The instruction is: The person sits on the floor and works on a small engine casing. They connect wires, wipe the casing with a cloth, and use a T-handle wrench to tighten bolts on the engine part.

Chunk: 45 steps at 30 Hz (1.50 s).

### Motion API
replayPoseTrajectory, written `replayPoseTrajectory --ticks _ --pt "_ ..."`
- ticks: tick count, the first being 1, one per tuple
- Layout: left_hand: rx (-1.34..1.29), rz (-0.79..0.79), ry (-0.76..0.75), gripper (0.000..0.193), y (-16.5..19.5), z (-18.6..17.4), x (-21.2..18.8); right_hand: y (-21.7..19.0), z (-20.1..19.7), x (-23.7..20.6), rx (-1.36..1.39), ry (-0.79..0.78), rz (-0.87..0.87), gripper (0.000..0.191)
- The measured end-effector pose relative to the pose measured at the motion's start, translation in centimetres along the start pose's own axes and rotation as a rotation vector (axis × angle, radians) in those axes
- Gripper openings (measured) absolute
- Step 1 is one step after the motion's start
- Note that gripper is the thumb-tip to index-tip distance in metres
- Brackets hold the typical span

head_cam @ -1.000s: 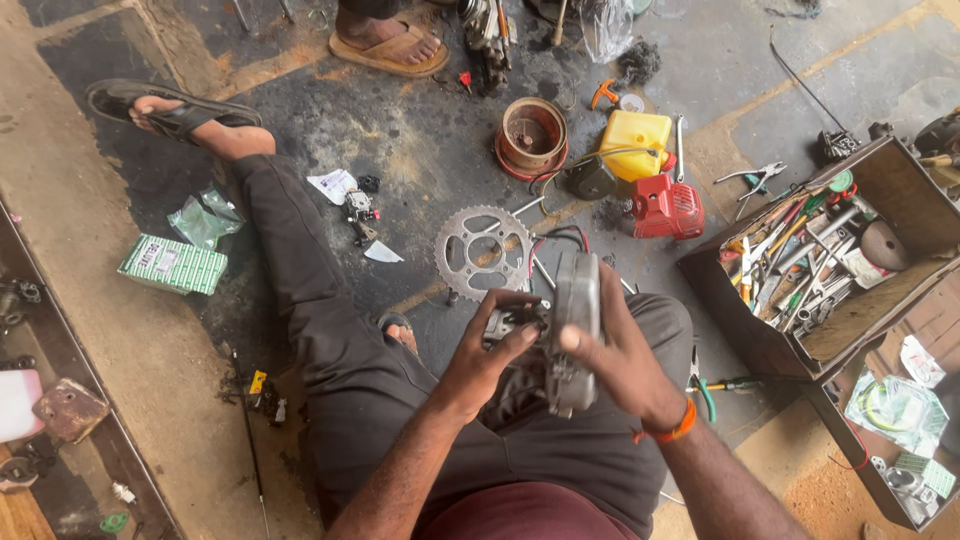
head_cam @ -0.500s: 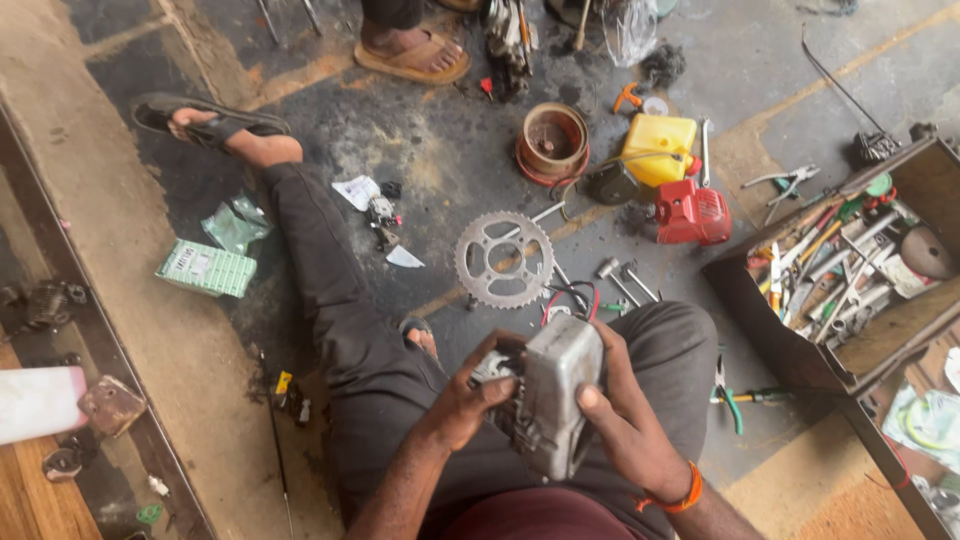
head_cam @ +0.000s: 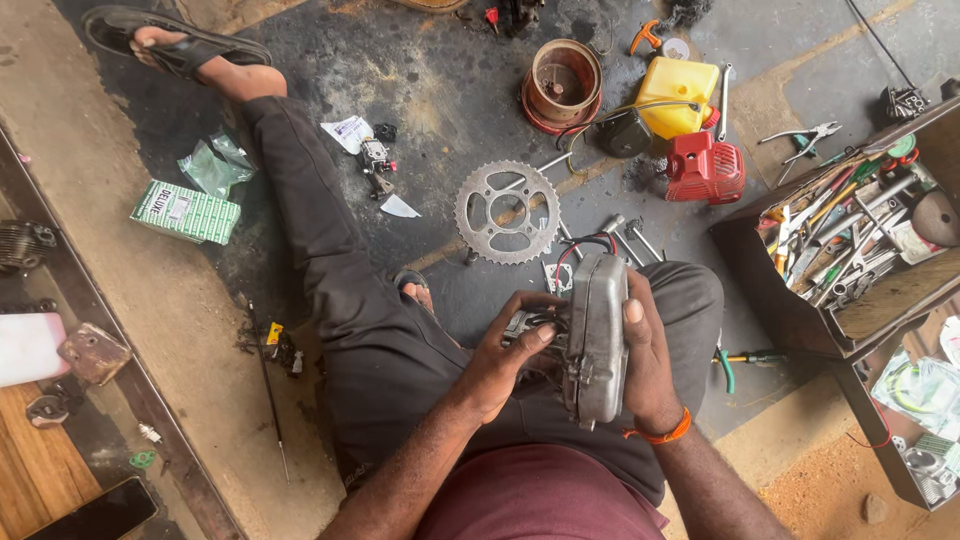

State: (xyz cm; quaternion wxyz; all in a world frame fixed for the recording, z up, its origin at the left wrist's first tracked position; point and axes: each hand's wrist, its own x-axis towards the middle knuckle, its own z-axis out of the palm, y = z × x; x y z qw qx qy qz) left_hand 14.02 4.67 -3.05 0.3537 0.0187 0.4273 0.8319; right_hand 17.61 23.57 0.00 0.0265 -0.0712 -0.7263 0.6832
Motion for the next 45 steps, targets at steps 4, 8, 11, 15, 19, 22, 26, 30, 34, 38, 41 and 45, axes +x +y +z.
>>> replayPoseTrajectory --ticks 4,8,11,15,19,22,26,30,34,38,41,45 --pt "0.093 0.034 0.04 0.047 -0.1 0.3 -0.1 0.2 -0.2 0.4 -0.026 -0.02 -0.012 0.076" --pt "0.067 0.008 0.051 0.048 -0.1 0.5 -0.1 0.3 -0.5 0.5 0.029 -0.031 0.022 0.078" --pt "0.067 0.008 0.056 0.049 0.1 0.6 -0.1 0.5 -0.5 0.5 0.06 -0.034 0.04 0.08" --pt "0.076 0.004 0.068 0.05 0.2 0.8 0.0 0.4 -0.5 0.5 0.081 -0.021 0.047 0.081" --pt "0.141 0.0 0.065 0.05 0.2 0.8 -0.2 0.1 -0.3 0.1 0.033 -0.003 0.008 0.082" --pt "0.185 0.104 -0.04 0.055 0.3 0.2 -0.6 -0.3 -0.3 -0.7 -0.077 0.044 -0.135 0.085" --pt "0.297 0.101 -0.151 0.075 -0.3 -1.6 -1.1 -0.7 -0.4 -2.2 -0.341 -0.007 -0.299 0.086" --pt "0.444 0.235 -0.207 0.095 -2.9 -2.8 -0.7 -1.2 -1.1 -3.9 -0.531 0.008 -0.357 0.083" --pt "0.533 0.162 -0.244 0.069 -6.9 -2.0 2.5 -1.6 -3.0 -5.2 -0.787 0.052 -0.421 0.084" --pt "0.214 0.071 -0.34 0.071 -10.0 0.2 7.0 -1.5 -5.3 -6.0 -0.984 0.14 -0.489 0.088" --pt "0.18 -0.089 -0.319 0.06 -11.1 1.5 9.1 -0.9 -6.5 -6.2 -1.031 0.213 -0.465 0.089" --pt "0.481 -0.009 -0.329 0.043 -10.1 1.3 9.8 0.7 -6.6 -6.1 -0.984 0.258 -0.484 0.091"
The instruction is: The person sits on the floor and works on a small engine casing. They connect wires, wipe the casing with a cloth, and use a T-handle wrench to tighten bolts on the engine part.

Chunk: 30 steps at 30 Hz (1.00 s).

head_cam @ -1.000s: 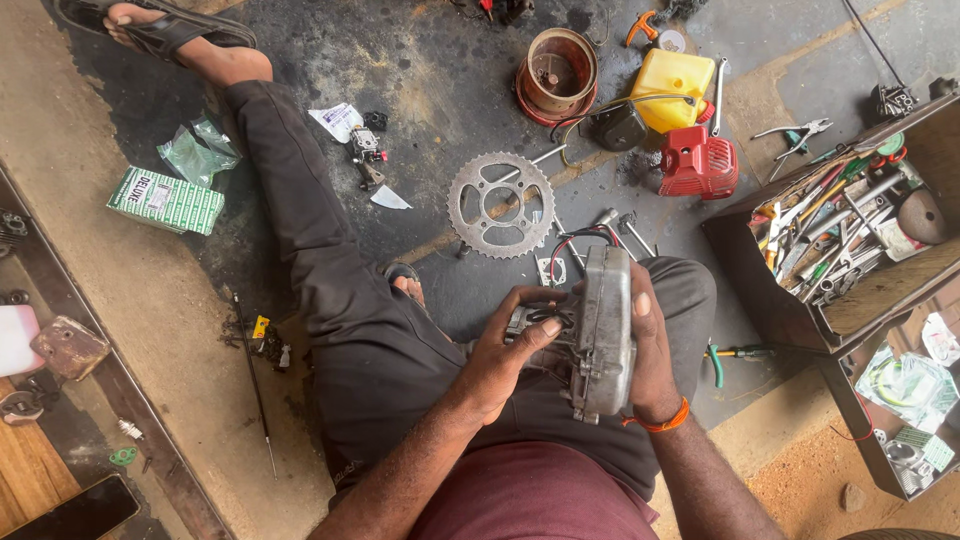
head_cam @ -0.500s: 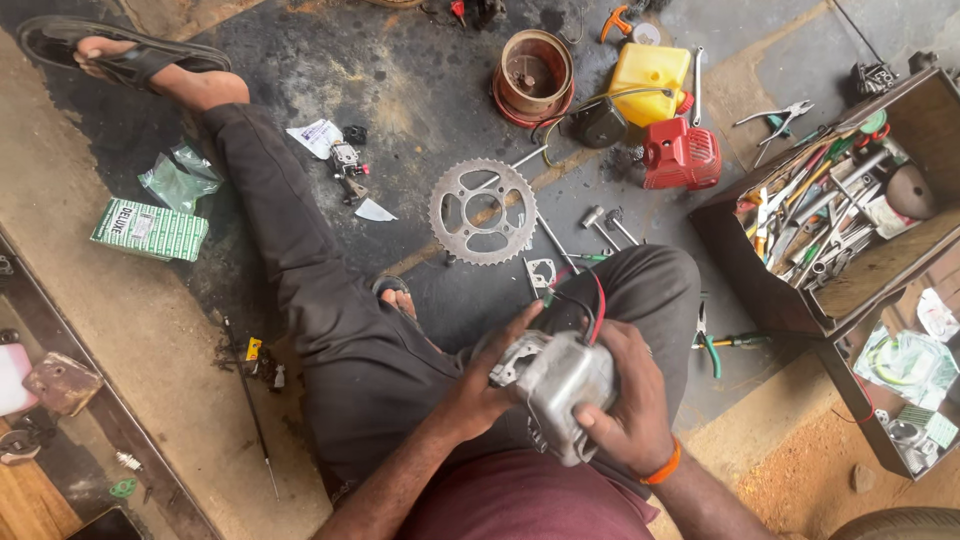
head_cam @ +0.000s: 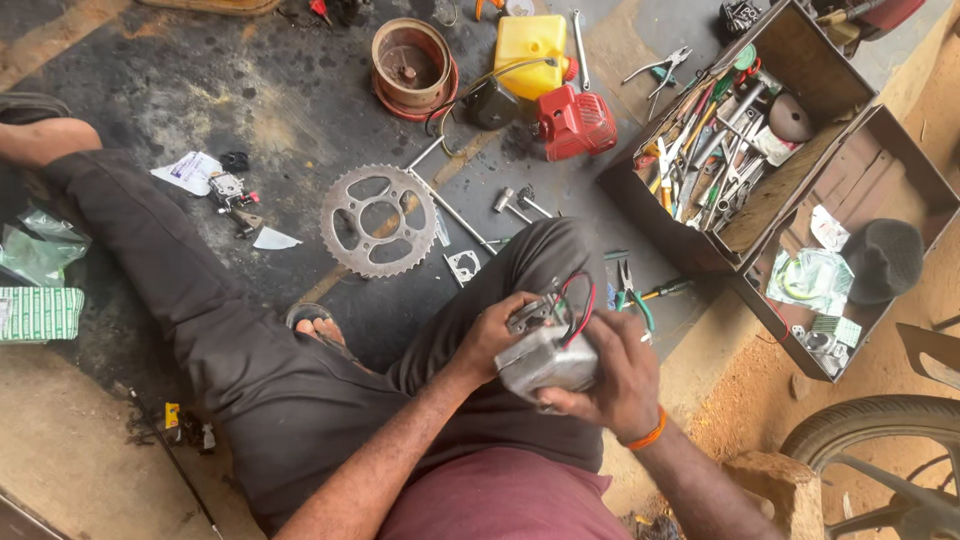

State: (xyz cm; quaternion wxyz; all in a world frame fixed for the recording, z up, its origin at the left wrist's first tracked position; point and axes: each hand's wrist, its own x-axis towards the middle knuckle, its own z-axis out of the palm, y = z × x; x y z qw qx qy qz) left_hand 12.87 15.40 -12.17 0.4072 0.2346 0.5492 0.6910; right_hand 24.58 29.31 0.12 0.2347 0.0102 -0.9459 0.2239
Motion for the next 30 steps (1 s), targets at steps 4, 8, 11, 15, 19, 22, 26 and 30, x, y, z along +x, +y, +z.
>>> replayPoseTrajectory --ticks 4,8,11,15,19,22,26,30 --pt "0.126 -0.094 -0.042 0.059 3.4 -2.2 -2.0 -0.2 1.6 -1.3 -0.051 0.04 -0.133 0.093" --pt "0.226 0.005 0.152 0.052 8.7 -2.1 -6.1 -0.2 1.9 -2.5 -0.06 0.079 -0.193 0.092" --pt "0.502 0.185 0.259 0.054 11.7 -0.3 -9.2 0.1 1.7 -2.7 -0.052 0.047 -0.182 0.09" --pt "0.924 0.583 0.273 0.043 12.4 2.2 -10.8 0.3 1.8 -2.5 -0.083 0.038 -0.233 0.084" --pt "0.919 0.655 0.271 0.037 10.9 2.4 -11.0 0.3 1.9 -2.4 -0.08 0.026 -0.281 0.083" --pt "0.886 0.609 0.26 0.03 9.6 2.2 -11.0 0.2 1.9 -2.5 -0.079 0.02 -0.251 0.084" --pt "0.864 0.595 0.316 0.035 8.8 2.2 -10.8 0.1 1.9 -2.6 -0.1 -0.003 -0.227 0.082" --pt "0.768 0.478 0.349 0.056 9.1 2.4 -10.4 0.0 2.0 -2.7 -0.092 -0.008 -0.178 0.081"
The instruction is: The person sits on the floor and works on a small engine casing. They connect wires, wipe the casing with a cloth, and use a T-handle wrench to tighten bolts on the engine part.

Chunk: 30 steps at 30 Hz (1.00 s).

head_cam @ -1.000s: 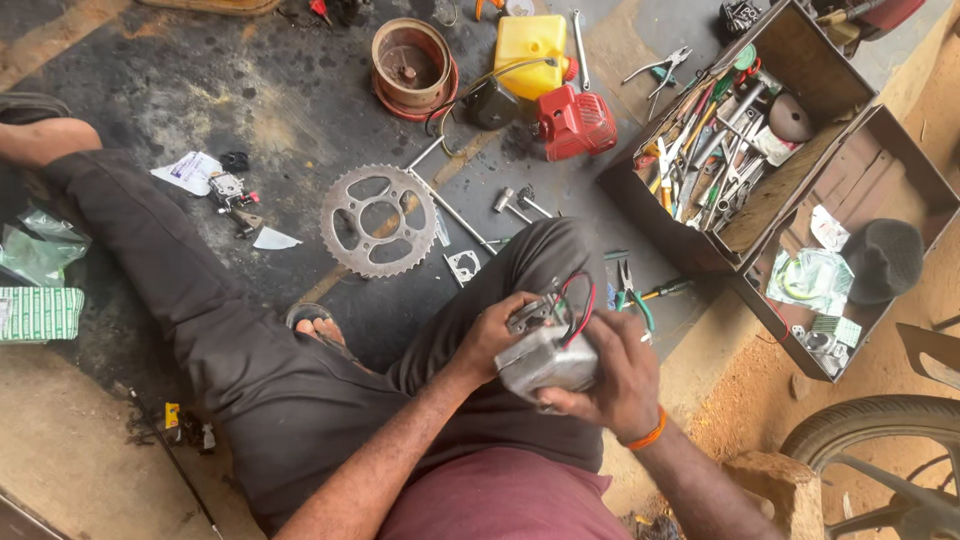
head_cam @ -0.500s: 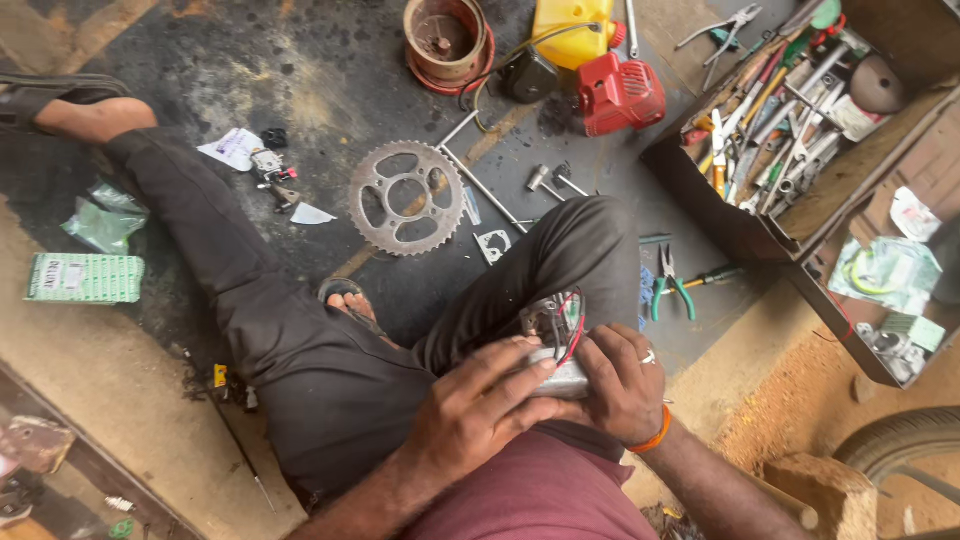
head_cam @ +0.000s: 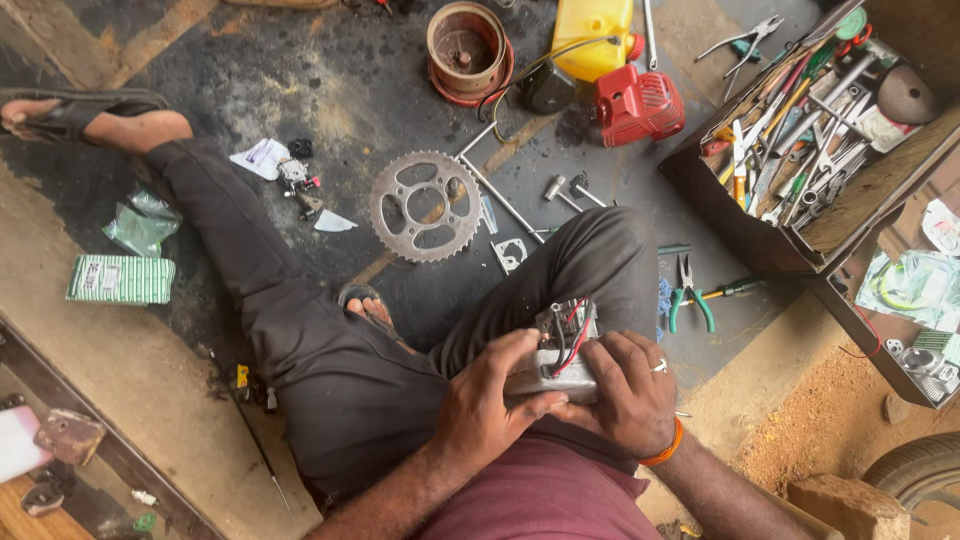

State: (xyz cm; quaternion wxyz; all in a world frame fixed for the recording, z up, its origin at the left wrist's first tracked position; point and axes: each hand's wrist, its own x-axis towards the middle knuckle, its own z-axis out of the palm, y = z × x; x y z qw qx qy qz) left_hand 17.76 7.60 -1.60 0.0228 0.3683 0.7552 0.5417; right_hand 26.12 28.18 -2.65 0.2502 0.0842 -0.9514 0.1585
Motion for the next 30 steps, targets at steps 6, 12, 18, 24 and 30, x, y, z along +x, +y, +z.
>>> replayPoseTrajectory --ticks 6,12,18,24,30 --pt "-0.175 -0.277 -0.119 0.064 0.6 1.2 0.2 -0.2 0.0 -0.5 0.034 -0.034 0.037 0.083" --pt "-0.215 -0.388 -0.137 0.064 -1.3 1.9 -0.3 0.8 -2.1 -0.6 0.402 -0.098 0.284 0.099" --pt "-0.249 -0.389 -0.144 0.061 -2.6 1.3 -1.7 2.7 -4.6 -0.9 0.657 -0.354 0.546 0.085" --pt "-0.255 -0.422 -0.185 0.062 -3.5 1.5 -2.1 3.0 -4.1 -1.1 0.786 -0.41 0.616 0.067" --pt "-0.266 -0.341 -0.186 0.063 -3.2 1.5 -2.7 3.6 -3.8 -1.0 0.875 -0.448 0.628 0.063"
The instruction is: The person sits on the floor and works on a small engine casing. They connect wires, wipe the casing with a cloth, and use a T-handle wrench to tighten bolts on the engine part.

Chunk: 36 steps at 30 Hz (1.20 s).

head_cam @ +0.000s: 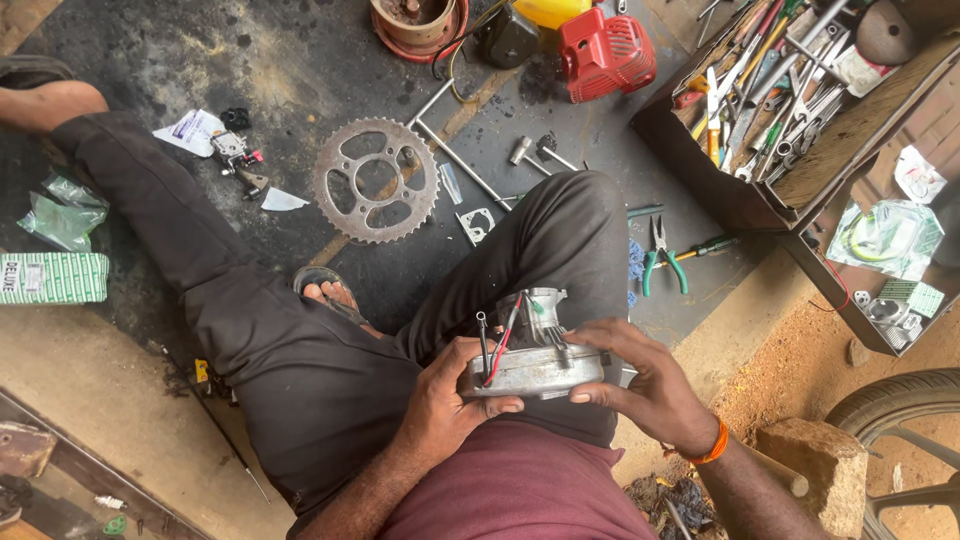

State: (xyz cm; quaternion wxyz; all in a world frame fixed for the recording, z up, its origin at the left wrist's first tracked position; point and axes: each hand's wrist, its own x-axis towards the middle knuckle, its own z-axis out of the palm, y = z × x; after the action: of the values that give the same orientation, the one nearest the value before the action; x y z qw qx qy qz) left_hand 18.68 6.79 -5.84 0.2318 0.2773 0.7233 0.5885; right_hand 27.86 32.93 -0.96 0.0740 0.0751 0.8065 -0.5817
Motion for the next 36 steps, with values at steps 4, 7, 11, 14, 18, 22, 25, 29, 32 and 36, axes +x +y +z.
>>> replayPoseTrajectory --ticks 4,7,11,14,18,22,25,29,32,36 --pt "-0.013 -0.013 -0.012 0.065 0.1 0.3 -0.1 0.7 -0.3 -0.1 0.015 -0.009 -0.033 0.061" --pt "-0.005 0.029 -0.007 0.065 -0.1 0.3 0.1 1.3 -0.3 -0.1 0.006 0.005 -0.044 0.061" --pt "-0.03 -0.087 -0.047 0.062 -0.7 0.0 0.3 1.3 -0.1 0.3 -0.034 0.015 -0.046 0.061" --pt "-0.032 -0.145 -0.05 0.06 -1.0 -0.4 0.4 0.7 0.3 0.7 -0.085 0.034 -0.027 0.062" --pt "-0.106 -0.185 -0.066 0.059 -0.9 -1.0 0.6 -0.4 0.5 1.0 -0.103 0.043 -0.054 0.063" --pt "-0.128 -0.199 -0.077 0.059 -0.7 -1.2 0.7 -0.8 0.5 0.9 -0.14 0.035 -0.104 0.077" --pt "-0.09 -0.199 -0.082 0.058 -0.8 -1.4 0.6 -0.4 0.6 0.8 -0.104 0.057 -0.094 0.068" --pt "-0.137 -0.257 -0.074 0.057 -1.2 -1.6 0.4 0.3 1.0 0.7 -0.116 0.059 0.006 0.071" --pt "-0.103 -0.29 -0.063 0.057 -1.7 -1.6 0.5 0.6 1.1 0.9 -0.117 0.068 0.022 0.07" --pt "-0.209 -0.311 -0.046 0.057 -2.5 -1.4 0.7 0.8 0.6 1.5 -0.045 0.052 -0.043 0.066"
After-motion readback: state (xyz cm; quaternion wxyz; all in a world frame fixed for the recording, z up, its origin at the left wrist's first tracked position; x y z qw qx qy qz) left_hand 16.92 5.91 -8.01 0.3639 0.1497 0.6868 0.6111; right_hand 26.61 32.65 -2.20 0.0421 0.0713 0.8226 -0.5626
